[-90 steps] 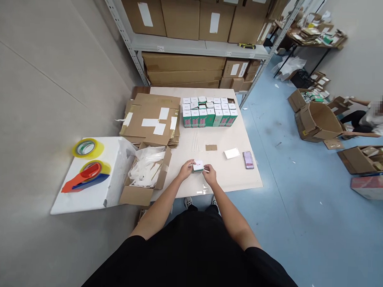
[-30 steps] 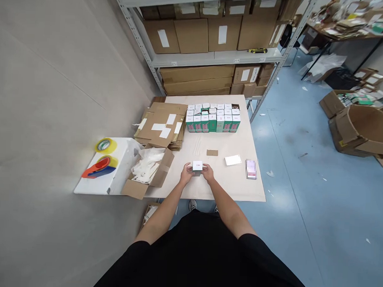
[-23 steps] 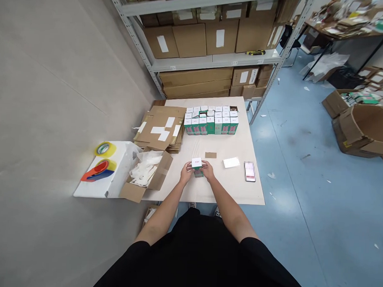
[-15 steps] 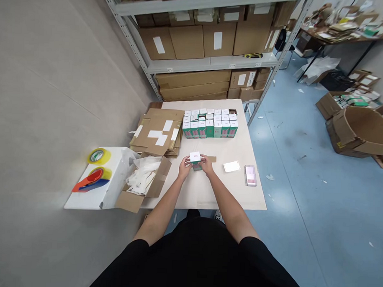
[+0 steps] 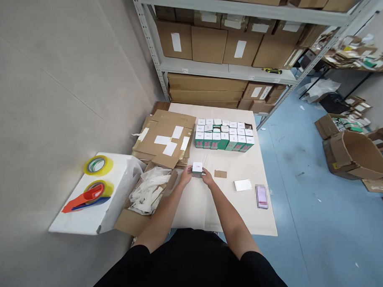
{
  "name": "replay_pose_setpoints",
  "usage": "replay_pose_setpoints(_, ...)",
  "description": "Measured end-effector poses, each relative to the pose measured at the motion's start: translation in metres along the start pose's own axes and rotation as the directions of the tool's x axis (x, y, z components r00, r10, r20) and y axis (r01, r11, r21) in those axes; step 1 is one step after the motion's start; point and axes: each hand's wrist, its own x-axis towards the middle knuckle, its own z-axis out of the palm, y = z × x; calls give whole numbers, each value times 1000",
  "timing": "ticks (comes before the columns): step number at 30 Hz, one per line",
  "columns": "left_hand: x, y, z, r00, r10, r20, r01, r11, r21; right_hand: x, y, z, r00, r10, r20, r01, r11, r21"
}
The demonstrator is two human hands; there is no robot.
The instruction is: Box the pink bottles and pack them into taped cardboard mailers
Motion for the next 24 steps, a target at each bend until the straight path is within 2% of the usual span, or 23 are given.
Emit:
replay_pose_setpoints(3,2,-5,-6,1000,-14,0,14,1000,24,-3,3,3,999,34,-9,-34,999,-13)
replay_pose_setpoints(6,-3,-4,-9,1000,-2,-20,4,995,98,-7,1,1,1000,17,-17,-18,1000,-14)
replay_pose_setpoints(11,-21,11,-10,994,78,-80,-64,984,166,-19,-9,-11,997,-28,-67,28,1000,-5)
replay_pose_setpoints(15,-48,33,-7,981,151,-119,-127,974,188,-34,-17,-30,987,-145,-63,146,989,10)
replay_pose_setpoints(19,-84,59,3,961,230,-151,-207,966,153,-57,-19,-49,938,-331,-98,337,940,52)
replay_pose_setpoints(24,-128,79,16,929,333,-162,-314,940,131,-89,-10,-66,914,-385,-129,399,911,104)
